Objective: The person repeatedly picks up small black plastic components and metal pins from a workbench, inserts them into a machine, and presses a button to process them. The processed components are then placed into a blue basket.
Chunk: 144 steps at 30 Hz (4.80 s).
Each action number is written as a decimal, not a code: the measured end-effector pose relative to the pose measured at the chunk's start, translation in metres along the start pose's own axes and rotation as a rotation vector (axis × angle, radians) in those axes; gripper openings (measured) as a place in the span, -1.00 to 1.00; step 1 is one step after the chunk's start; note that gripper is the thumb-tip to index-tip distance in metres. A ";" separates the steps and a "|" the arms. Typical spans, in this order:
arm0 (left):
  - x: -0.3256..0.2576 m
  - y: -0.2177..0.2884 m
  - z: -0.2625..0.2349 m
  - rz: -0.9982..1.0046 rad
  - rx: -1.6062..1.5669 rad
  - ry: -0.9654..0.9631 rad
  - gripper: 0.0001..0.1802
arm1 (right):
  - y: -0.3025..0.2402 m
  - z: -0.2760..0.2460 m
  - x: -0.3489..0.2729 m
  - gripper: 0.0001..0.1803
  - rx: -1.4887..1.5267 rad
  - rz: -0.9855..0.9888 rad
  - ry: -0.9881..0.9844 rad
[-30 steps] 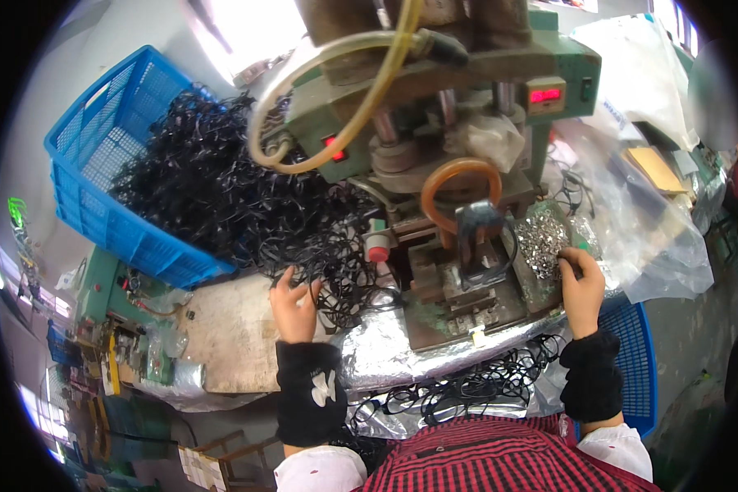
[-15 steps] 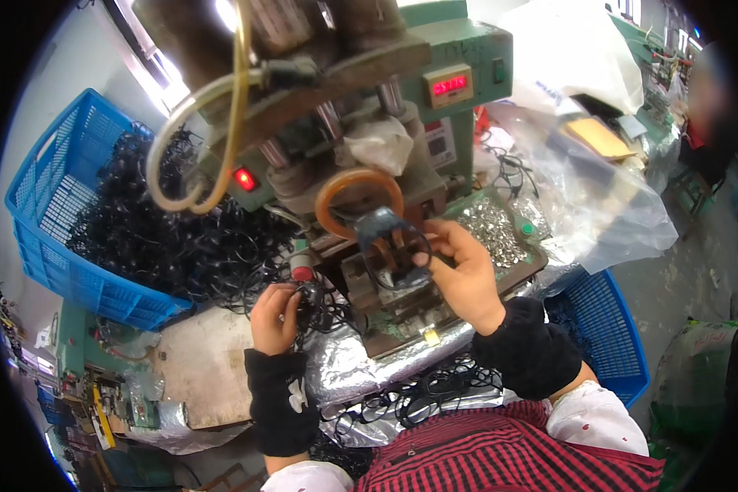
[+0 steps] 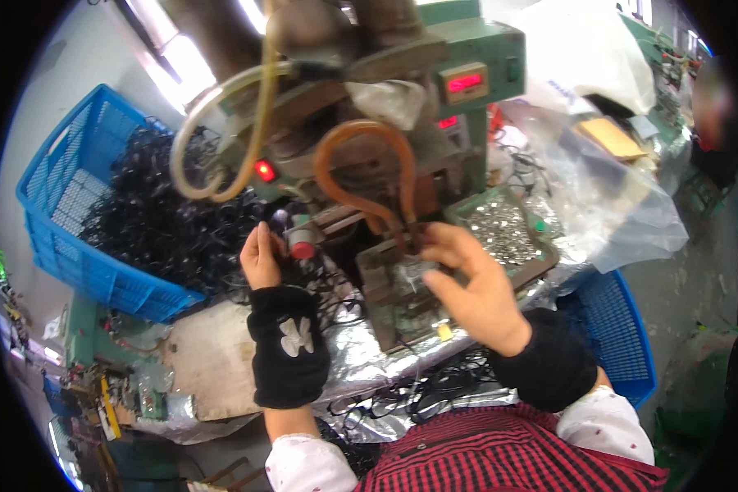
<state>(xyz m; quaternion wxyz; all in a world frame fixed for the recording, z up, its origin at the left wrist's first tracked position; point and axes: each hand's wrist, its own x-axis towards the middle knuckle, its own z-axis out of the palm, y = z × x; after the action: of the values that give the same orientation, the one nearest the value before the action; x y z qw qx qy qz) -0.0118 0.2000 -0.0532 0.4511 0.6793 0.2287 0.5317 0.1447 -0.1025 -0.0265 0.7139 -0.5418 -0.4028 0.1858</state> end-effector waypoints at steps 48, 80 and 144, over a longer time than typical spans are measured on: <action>-0.126 0.141 -0.007 -0.025 -0.181 0.158 -0.93 | 0.057 -0.123 -0.055 -0.78 -0.966 -0.100 0.393; -0.154 0.118 0.008 0.180 0.650 0.479 -0.91 | 0.094 -0.122 -0.013 -0.88 -0.642 0.006 0.364; -0.118 0.154 0.111 0.060 -0.010 -0.342 -0.94 | 0.104 -0.107 0.022 -0.87 -1.146 -0.246 0.198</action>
<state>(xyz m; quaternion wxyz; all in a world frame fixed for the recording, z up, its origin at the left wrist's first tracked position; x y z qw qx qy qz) 0.0259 -0.0096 0.0146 0.4709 0.7640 0.1254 0.4228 0.2590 -0.1181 -0.1240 0.3582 -0.8049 -0.4301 -0.1970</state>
